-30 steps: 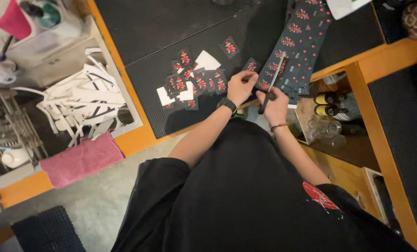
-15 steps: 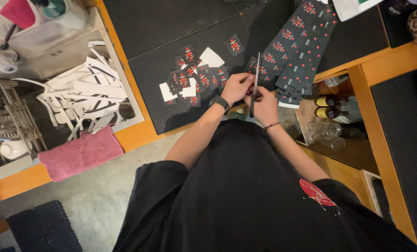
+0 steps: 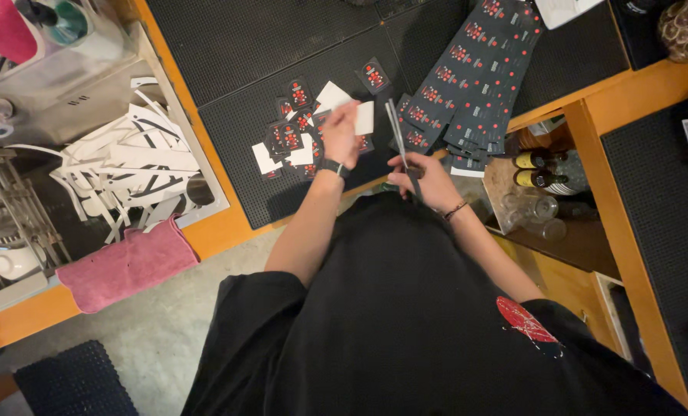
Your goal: The person cuts sheets of stickers into strips using scissors and then cuts the strips into individual labels.
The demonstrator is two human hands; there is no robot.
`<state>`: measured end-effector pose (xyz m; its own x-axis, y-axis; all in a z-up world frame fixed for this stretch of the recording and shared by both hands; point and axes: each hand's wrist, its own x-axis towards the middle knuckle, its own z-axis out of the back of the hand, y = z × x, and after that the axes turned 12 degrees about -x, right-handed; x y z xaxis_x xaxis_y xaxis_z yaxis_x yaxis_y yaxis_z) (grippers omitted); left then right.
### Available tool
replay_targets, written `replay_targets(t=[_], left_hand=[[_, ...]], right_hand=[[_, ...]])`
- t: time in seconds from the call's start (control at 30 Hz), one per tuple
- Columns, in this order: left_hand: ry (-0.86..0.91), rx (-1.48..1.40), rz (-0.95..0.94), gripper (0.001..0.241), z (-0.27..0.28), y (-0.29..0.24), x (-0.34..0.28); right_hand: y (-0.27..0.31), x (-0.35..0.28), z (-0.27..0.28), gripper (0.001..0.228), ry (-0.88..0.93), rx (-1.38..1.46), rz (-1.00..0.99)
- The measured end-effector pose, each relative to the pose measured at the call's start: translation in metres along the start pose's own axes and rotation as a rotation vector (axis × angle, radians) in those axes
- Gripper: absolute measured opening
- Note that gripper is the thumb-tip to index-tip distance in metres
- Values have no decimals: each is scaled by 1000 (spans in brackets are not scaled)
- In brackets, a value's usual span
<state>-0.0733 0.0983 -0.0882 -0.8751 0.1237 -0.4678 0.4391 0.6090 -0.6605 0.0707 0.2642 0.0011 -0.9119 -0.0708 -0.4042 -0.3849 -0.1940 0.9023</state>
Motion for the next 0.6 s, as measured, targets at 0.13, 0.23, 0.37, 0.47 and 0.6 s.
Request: replay_targets(t=[0.13, 0.23, 0.37, 0.47, 0.6], left_hand=[[-93, 670, -441, 14, 8, -33, -9], [-97, 1072, -1036, 24, -4, -39, -22], [495, 1137, -880, 30, -35, -17, -22], [464, 1190, -874, 38, -47, 7, -23], [396, 1161, -761, 38, -57, 14, -15]], right_hand=[[-21, 15, 5, 33, -238, 21, -11], [-25, 28, 15, 39, -478, 323, -43], [-14, 31, 27, 38, -465, 391, -176], [-4, 34, 30, 42, -463, 456, -224], [3, 41, 37, 45, -400, 616, -273]])
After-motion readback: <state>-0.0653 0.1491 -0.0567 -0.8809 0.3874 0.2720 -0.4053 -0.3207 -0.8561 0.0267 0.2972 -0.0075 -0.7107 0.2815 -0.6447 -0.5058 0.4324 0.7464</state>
